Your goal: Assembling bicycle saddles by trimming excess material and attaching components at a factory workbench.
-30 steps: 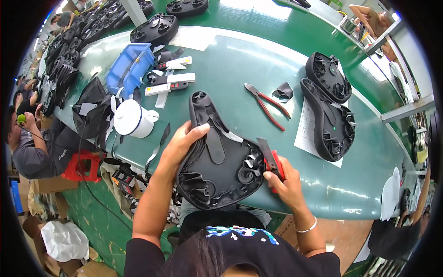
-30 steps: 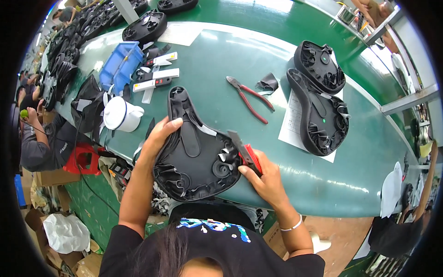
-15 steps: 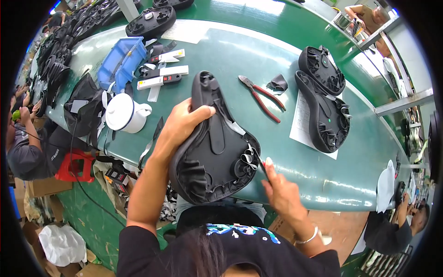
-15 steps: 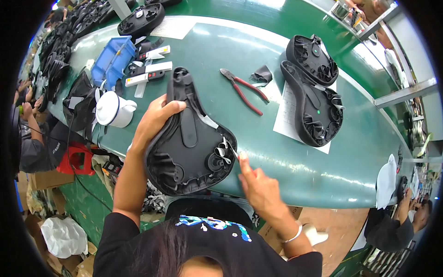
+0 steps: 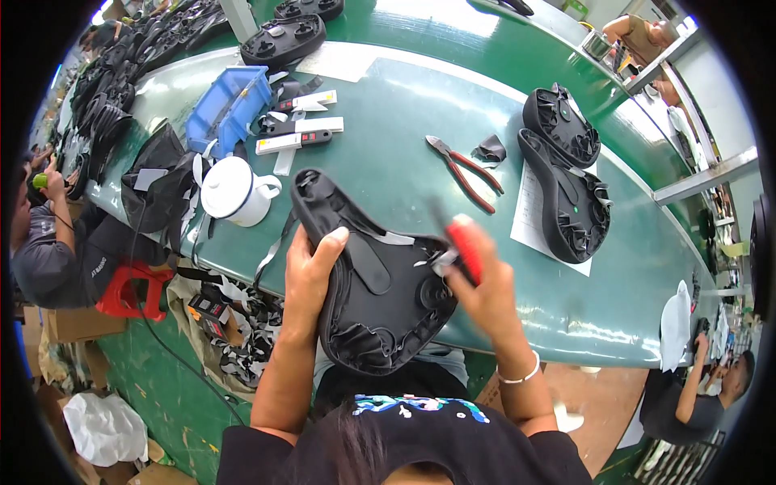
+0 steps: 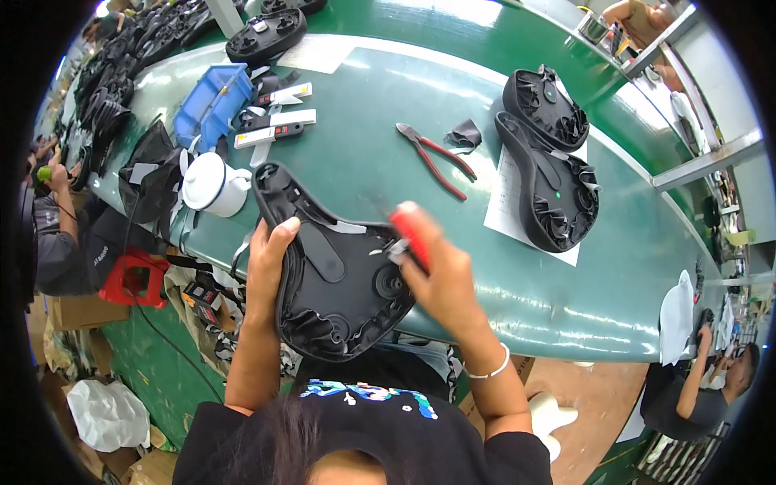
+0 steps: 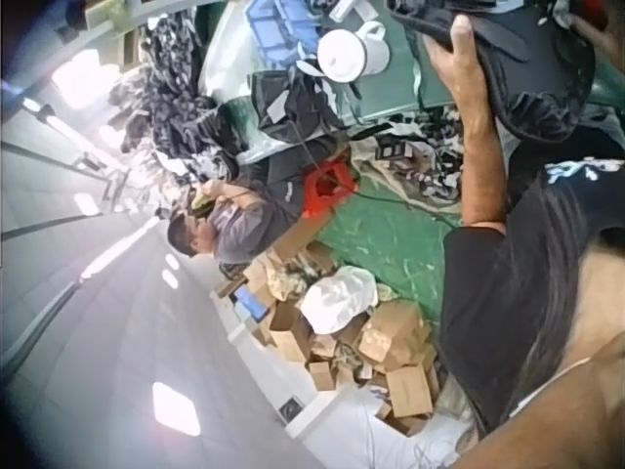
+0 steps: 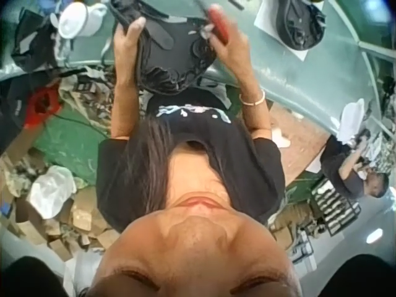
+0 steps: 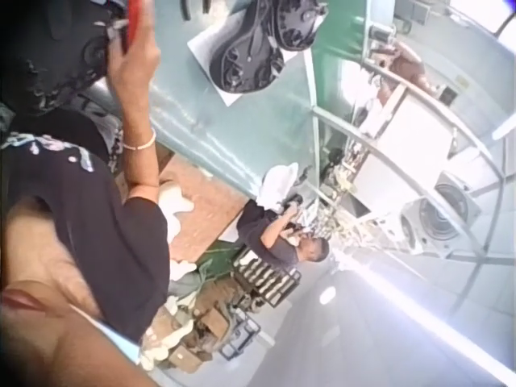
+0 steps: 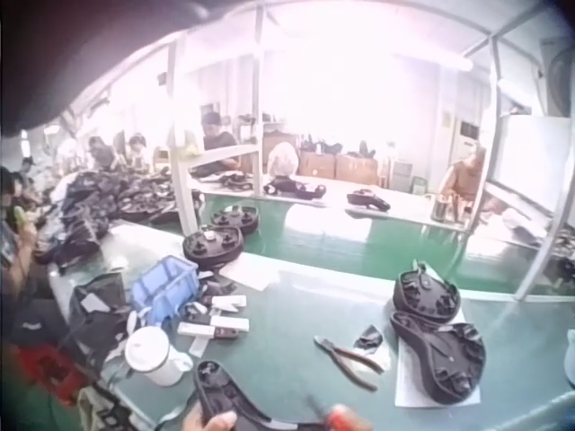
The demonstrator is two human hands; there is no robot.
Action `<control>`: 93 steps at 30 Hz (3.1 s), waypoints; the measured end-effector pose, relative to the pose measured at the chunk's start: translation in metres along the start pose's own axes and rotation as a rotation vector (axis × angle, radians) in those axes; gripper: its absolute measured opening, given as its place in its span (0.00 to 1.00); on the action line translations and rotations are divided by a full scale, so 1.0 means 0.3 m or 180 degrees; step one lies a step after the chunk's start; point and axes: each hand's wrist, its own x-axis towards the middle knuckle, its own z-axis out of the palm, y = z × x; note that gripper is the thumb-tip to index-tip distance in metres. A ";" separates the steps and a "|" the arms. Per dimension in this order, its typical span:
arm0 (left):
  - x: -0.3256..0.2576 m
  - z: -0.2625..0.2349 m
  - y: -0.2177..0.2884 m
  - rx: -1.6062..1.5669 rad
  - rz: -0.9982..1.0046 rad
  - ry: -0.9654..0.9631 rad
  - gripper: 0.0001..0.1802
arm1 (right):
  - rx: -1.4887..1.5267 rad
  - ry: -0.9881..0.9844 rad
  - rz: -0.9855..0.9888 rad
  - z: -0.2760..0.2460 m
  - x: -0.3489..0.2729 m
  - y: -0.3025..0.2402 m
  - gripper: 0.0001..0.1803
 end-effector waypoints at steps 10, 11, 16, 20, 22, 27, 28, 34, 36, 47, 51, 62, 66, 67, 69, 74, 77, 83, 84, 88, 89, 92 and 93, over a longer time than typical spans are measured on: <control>0.042 0.232 0.045 0.3692 0.2825 -0.1544 0.20 | 0.1177 0.0169 0.1035 -0.046 0.016 -0.026 0.34; 0.083 0.248 0.007 0.3979 0.2791 -0.1783 0.17 | 0.1168 -0.0019 0.1119 -0.074 0.015 -0.044 0.33; 0.126 0.235 -0.023 0.2685 0.2233 -0.1904 0.11 | -0.0358 -0.0492 0.0189 -0.204 -0.099 0.087 0.32; 0.128 0.251 -0.021 0.2681 0.2071 -0.1682 0.13 | -0.1232 -0.1270 -0.0018 -0.167 -0.041 0.069 0.33; 0.134 0.248 -0.027 0.2161 0.1483 -0.1522 0.13 | -0.1354 -0.1233 0.0141 -0.155 -0.083 0.038 0.33; 0.125 0.238 0.028 -0.0645 0.0246 -0.1138 0.14 | -0.1306 -0.1249 0.1048 -0.139 -0.206 -0.120 0.33; 0.118 0.248 0.029 -0.0602 0.0206 -0.1328 0.13 | -0.1314 -0.1240 0.1062 -0.139 -0.191 -0.124 0.33; 0.144 0.260 0.009 -0.0001 0.0219 -0.1479 0.10 | -0.0812 -0.0194 0.0572 -0.177 -0.130 -0.030 0.30; 0.123 0.247 0.019 0.0101 0.0135 -0.1537 0.10 | -0.0963 -0.0488 0.0408 -0.168 -0.077 -0.016 0.31; 0.171 0.196 0.065 -0.2925 0.0347 -0.1011 0.19 | -0.1855 -0.1396 0.1204 -0.085 -0.195 -0.162 0.32; 0.164 0.161 0.034 -0.2196 0.0375 -0.1834 0.16 | -0.1400 -0.1018 0.1683 -0.066 -0.171 -0.168 0.28; 0.332 0.147 0.030 0.0747 0.0681 -0.0026 0.16 | -0.2183 -0.1441 0.1055 -0.116 -0.100 -0.181 0.26; 0.271 0.074 -0.001 -0.1097 0.0036 -0.0707 0.26 | -0.2411 -0.1668 0.0574 -0.195 0.038 -0.081 0.26; 0.225 0.060 -0.026 -0.1537 0.0127 -0.0867 0.27 | -0.2538 -0.1739 0.0246 -0.229 0.081 -0.042 0.26; 0.072 0.015 -0.059 -0.1144 -0.0162 -0.1095 0.30 | -0.1858 -0.2071 0.0071 -0.255 0.165 0.035 0.26; -0.015 -0.173 0.063 0.0194 0.1510 -0.2210 0.32 | -0.2206 -0.2292 -0.0639 -0.240 0.182 0.004 0.29; 0.069 -0.246 0.216 -0.1147 0.2285 -0.1545 0.37 | -0.2573 -0.2280 -0.0191 -0.286 0.077 -0.026 0.30; 0.295 -0.243 0.202 -0.1574 0.0974 -0.2719 0.24 | -0.2500 -0.1949 0.0696 -0.261 -0.079 -0.159 0.31; 0.294 -0.147 0.147 0.0342 0.0429 -0.2573 0.21 | -0.2507 -0.1962 0.0702 -0.263 -0.053 -0.164 0.30; 0.242 0.166 0.103 0.3515 0.2954 -0.3064 0.13 | -0.2119 -0.2062 0.0639 -0.289 0.030 -0.096 0.27; 0.238 0.199 0.076 0.3520 0.2977 -0.3057 0.13 | -0.2130 -0.2043 0.0631 -0.290 0.034 -0.085 0.27; 0.210 0.270 0.025 0.0056 0.0304 -0.3626 0.10 | -0.2387 -0.2095 0.0316 -0.276 -0.002 -0.075 0.27; 0.229 0.273 0.033 0.0222 0.0157 -0.2812 0.12 | -0.2385 -0.2092 0.0322 -0.270 -0.035 -0.093 0.27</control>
